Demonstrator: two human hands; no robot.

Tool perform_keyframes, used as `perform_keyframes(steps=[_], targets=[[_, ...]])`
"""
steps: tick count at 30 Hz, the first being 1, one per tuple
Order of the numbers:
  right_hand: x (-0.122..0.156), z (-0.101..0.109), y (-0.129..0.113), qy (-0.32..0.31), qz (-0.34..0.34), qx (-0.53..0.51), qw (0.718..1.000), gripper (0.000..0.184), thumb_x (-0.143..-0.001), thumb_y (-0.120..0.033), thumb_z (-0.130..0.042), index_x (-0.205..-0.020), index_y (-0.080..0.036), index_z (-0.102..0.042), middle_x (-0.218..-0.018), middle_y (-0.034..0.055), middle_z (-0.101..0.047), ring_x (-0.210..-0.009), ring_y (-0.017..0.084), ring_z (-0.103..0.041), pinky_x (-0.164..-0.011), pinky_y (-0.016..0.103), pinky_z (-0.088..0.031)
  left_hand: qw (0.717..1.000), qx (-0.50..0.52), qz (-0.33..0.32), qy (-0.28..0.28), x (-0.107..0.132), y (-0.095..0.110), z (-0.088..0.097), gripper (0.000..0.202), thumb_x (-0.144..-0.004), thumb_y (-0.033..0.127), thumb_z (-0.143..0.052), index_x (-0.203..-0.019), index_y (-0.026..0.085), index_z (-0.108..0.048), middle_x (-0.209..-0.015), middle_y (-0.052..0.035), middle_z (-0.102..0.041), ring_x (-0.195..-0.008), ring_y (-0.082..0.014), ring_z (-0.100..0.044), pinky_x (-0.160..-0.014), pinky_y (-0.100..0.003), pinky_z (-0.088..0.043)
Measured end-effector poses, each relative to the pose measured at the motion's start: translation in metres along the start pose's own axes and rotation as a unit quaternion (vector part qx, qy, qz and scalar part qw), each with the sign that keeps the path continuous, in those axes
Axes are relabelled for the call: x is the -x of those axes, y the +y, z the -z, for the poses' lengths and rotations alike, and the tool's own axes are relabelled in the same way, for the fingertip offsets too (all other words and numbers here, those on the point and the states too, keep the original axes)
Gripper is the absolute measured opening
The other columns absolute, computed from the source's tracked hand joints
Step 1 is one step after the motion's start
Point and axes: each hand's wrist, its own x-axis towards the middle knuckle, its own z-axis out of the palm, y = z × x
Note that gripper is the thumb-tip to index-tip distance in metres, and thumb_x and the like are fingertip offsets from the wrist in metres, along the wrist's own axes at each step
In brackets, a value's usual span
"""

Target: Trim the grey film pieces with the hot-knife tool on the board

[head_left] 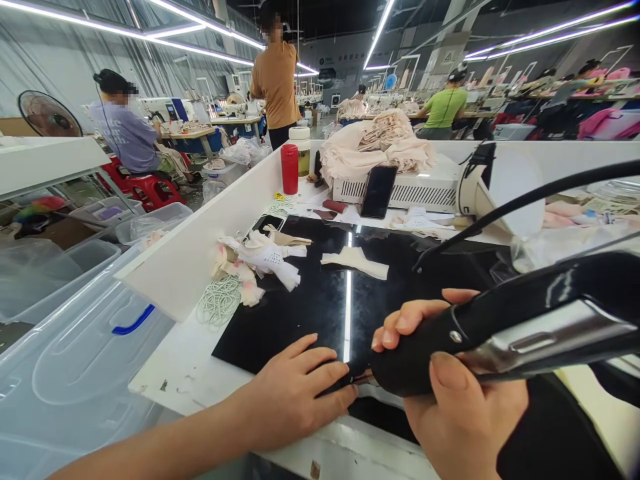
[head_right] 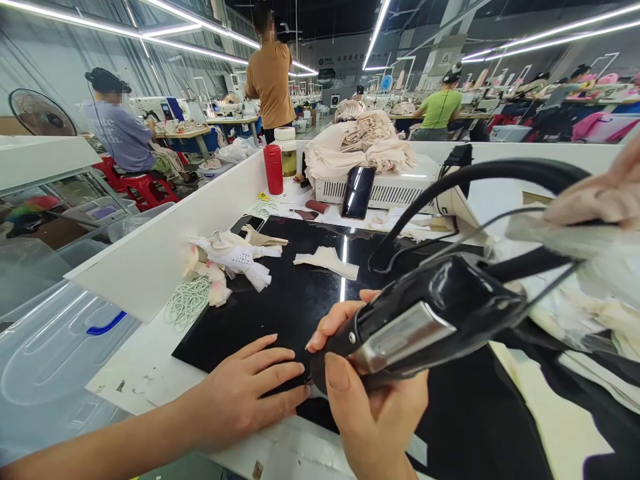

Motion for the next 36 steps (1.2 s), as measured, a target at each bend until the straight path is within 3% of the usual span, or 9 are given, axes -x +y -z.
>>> perform_keyframes(steps=[5,20,29,36], targets=[[0.0,-0.001,-0.002,0.009,0.007,0.011,1.0,0.03,-0.097,-0.034,-0.071,-0.121,-0.025,-0.057,-0.084,0.0018,-0.06,-0.067,0.018,-0.061,-0.061,0.036,-0.059,1.0,0.002,0.0,-0.003,-0.001,0.0,0.001,0.019,-0.105,0.025,-0.065,-0.122,0.02,-0.072,-0.12,-0.0003,-0.072,-0.119,-0.0183,-0.063,-0.127,-0.04,-0.031],[0.001,-0.002,-0.005,-0.002,0.001,-0.001,1.0,0.036,-0.094,-0.036,-0.074,-0.122,-0.024,-0.054,-0.085,0.0011,-0.059,-0.068,0.017,-0.06,-0.059,0.034,-0.059,0.997,0.055,0.04,-0.036,0.001,-0.014,0.014,0.018,-0.108,0.027,-0.059,-0.12,0.018,-0.069,-0.122,-0.0007,-0.072,-0.117,-0.0148,-0.065,-0.127,-0.036,-0.032],[0.005,0.001,-0.004,-0.006,-0.01,0.003,1.0,0.036,-0.094,-0.033,-0.073,-0.124,-0.025,-0.056,-0.086,0.0021,-0.062,-0.069,0.018,-0.063,-0.061,0.036,-0.06,0.994,0.094,0.021,-0.047,-0.008,-0.015,0.006,0.02,-0.11,0.029,-0.055,-0.12,0.02,-0.07,-0.123,-0.0023,-0.071,-0.118,-0.0171,-0.064,-0.123,-0.037,-0.036],[-0.02,0.011,-0.027,0.129,-0.005,0.031,0.991,0.049,-0.071,-0.035,-0.084,-0.111,-0.023,-0.058,-0.072,-0.0004,-0.061,-0.058,0.02,-0.057,-0.048,0.036,-0.056,0.985,0.161,0.009,-0.066,-0.016,-0.027,0.004,0.02,-0.11,0.029,-0.055,-0.116,0.021,-0.072,-0.126,-0.0023,-0.07,-0.121,-0.017,-0.064,-0.126,-0.037,-0.031]])
